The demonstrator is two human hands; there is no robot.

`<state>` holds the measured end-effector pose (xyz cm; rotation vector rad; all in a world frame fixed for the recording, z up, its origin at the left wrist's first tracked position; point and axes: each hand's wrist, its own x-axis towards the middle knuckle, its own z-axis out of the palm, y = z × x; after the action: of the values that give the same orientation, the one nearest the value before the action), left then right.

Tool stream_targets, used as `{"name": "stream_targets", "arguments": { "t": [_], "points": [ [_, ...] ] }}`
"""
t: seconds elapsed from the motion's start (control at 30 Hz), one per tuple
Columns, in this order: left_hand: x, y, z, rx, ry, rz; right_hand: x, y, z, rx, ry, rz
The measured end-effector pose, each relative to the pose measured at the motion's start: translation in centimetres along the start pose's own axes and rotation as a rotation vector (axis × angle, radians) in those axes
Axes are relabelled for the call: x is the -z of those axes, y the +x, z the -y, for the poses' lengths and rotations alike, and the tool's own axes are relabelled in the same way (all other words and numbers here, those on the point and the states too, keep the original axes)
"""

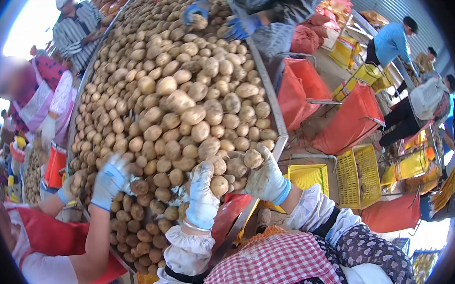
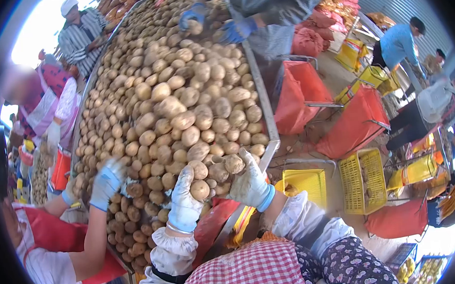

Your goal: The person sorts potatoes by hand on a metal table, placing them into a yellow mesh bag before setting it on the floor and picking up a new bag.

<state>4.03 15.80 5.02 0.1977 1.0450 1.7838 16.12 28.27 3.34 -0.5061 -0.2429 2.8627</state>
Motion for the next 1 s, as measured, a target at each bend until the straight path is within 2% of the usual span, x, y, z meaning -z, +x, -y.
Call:
{"name": "stream_targets", "arguments": {
  "t": [0.07,0.1,0.13,0.17,0.23,0.3,0.33,0.37,0.43,0.47,0.5,0.53,0.57,0.6,0.63,0.67,0.7,0.77,0.83,0.9,0.93,1.0],
  "points": [
    [-1.4,1.0,1.0,0.007,-0.080,0.126,0.0,-1.5,1.8,0.021,0.072,0.013],
    [-1.4,1.7,2.4,-0.130,0.056,0.073,0.3,-2.3,3.0,0.027,0.130,0.034],
    [-1.8,2.2,2.9,-0.133,0.066,0.091,1.2,-2.9,4.2,0.049,0.132,0.143],
    [-2.0,2.5,3.1,-0.134,0.076,0.106,1.8,-3.5,5.7,0.069,0.073,0.118],
    [-2.8,2.4,3.2,-0.231,0.191,0.314,3.2,-5.3,8.3,0.166,0.201,0.124],
    [-3.6,2.5,2.9,-0.086,0.259,0.114,7.1,-7.0,11.1,0.240,0.257,0.211],
    [-2.0,3.5,4.3,-0.281,0.504,0.001,8.8,-7.6,12.5,0.276,0.314,0.299],
    [-0.4,4.3,5.5,-0.480,0.738,-0.122,7.0,-9.6,13.9,0.373,0.241,-0.056],
    [1.3,4.6,5.1,-1.018,1.708,-0.225,10.9,-11.6,16.6,0.443,0.263,-0.051],
    [3.2,4.2,5.5,-0.831,1.716,-0.232,12.5,-12.5,17.7,0.459,0.262,-0.045],
    [4.0,4.1,5.8,-0.641,1.718,-0.239,14.0,-13.4,18.8,0.504,0.299,-0.184],
    [2.1,3.7,5.3,-0.563,1.542,-0.222,14.5,-14.0,19.9,0.544,0.336,-0.324],
    [1.0,3.0,4.8,-0.493,1.371,-0.201,15.4,-13.9,20.6,0.558,0.338,-0.311],
    [-0.5,2.7,4.5,-0.624,1.686,-0.210,15.2,-14.3,21.8,0.591,0.329,-0.409],
    [0.2,3.1,5.1,-0.544,1.401,-0.260,14.5,-14.5,22.9,0.619,0.319,-0.508],
    [0.7,3.2,5.5,-0.564,1.421,-0.274,13.5,-14.3,24.4,0.654,0.319,-0.644],
    [0.8,3.5,5.7,-0.584,1.440,-0.291,15.3,-13.8,26.7,0.651,0.315,-0.638],
    [0.2,3.7,5.5,-0.598,1.539,-0.302,22.4,-11.3,32.8,0.850,-0.046,0.418],
    [-0.4,3.4,5.2,-0.613,1.740,-0.304,24.3,-8.2,41.9,0.845,-0.020,0.541],
    [-0.6,3.2,5.1,-0.618,1.946,-0.299,14.0,-7.6,46.0,0.989,0.095,-0.567],
    [0.5,3.6,5.6,-0.656,1.949,-0.305,13.1,-6.3,47.2,0.988,0.097,-0.562],
    [0.2,3.5,5.3,-0.628,1.978,-0.313,12.4,-4.5,48.1,0.908,-0.043,-0.977]
  ]
}}
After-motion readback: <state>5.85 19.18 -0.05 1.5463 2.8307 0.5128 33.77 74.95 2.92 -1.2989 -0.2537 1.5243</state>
